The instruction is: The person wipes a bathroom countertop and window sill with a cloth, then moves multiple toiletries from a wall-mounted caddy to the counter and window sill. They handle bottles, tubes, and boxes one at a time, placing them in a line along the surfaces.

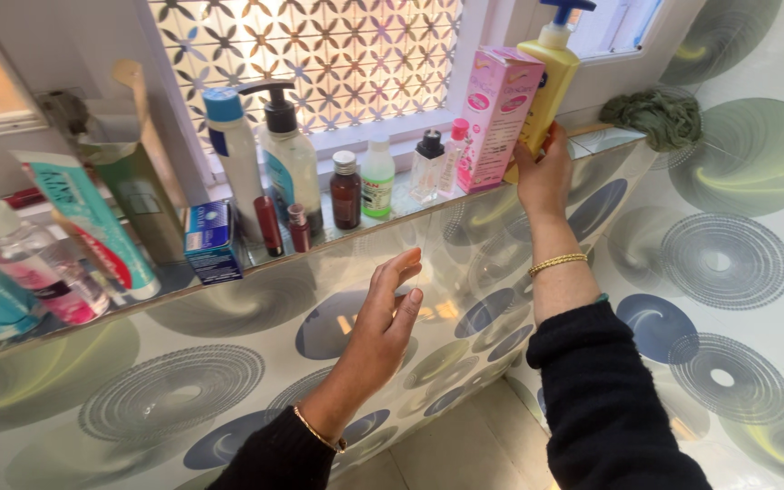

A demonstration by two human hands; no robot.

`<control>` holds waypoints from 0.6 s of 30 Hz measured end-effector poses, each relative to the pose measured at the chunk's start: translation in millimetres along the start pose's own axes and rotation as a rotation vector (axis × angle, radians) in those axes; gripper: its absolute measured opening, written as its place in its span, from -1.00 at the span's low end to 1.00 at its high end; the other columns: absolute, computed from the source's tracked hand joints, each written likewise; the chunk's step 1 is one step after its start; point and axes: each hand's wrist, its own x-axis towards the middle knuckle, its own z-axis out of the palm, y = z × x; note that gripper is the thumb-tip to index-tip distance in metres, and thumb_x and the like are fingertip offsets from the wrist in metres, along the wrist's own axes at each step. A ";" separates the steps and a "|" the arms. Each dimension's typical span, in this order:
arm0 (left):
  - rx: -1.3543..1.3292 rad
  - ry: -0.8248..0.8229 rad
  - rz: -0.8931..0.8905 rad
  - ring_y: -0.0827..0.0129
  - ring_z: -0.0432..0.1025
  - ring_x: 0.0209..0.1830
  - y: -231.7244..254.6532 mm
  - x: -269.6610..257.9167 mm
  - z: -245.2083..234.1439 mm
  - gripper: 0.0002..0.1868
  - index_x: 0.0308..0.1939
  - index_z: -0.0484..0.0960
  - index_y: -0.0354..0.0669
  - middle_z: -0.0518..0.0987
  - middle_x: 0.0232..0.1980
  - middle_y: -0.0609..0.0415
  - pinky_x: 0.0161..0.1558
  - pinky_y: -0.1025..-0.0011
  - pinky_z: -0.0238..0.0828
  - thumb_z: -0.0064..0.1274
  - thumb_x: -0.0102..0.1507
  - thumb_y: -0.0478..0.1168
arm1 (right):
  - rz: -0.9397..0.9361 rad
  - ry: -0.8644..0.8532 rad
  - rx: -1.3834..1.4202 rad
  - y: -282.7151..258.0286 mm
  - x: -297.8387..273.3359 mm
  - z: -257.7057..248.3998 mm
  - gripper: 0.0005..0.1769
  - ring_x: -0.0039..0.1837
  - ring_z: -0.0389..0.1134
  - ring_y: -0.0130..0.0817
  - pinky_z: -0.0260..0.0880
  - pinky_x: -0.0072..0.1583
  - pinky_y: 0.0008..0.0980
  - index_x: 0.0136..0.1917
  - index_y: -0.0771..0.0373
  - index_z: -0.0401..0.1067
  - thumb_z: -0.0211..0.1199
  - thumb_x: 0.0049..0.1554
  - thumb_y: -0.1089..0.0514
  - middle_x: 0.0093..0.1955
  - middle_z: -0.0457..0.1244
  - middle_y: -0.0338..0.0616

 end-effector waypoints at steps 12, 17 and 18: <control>0.021 0.116 0.044 0.21 0.28 0.48 24.4 -33.1 -41.1 -0.47 0.50 0.16 -0.16 0.28 0.45 -0.04 0.27 0.26 0.40 -0.20 0.43 -0.22 | -0.137 0.249 0.439 -117.6 -119.5 6.4 -0.32 0.69 0.07 -0.09 0.01 0.67 -0.07 0.67 0.27 -0.04 0.18 0.40 0.35 0.67 0.01 0.03; 0.033 0.254 0.140 0.20 0.25 0.52 45.7 -65.0 -84.5 -0.44 0.55 0.11 -0.17 0.24 0.52 -0.05 0.34 0.25 0.36 -0.20 0.47 -0.20 | -0.220 -0.038 0.677 -247.3 -189.6 42.2 -0.34 0.61 0.09 -0.23 0.07 0.66 -0.16 0.63 0.30 0.01 0.20 0.37 0.35 0.63 0.06 -0.04; 0.021 0.294 0.156 0.20 0.24 0.52 51.1 -74.0 -96.7 -0.43 0.55 0.11 -0.18 0.24 0.53 -0.05 0.34 0.25 0.35 -0.18 0.47 -0.20 | -0.234 -0.090 0.697 -271.4 -200.8 48.6 -0.36 0.60 0.10 -0.24 0.10 0.65 -0.18 0.61 0.30 0.03 0.20 0.36 0.35 0.61 0.07 -0.04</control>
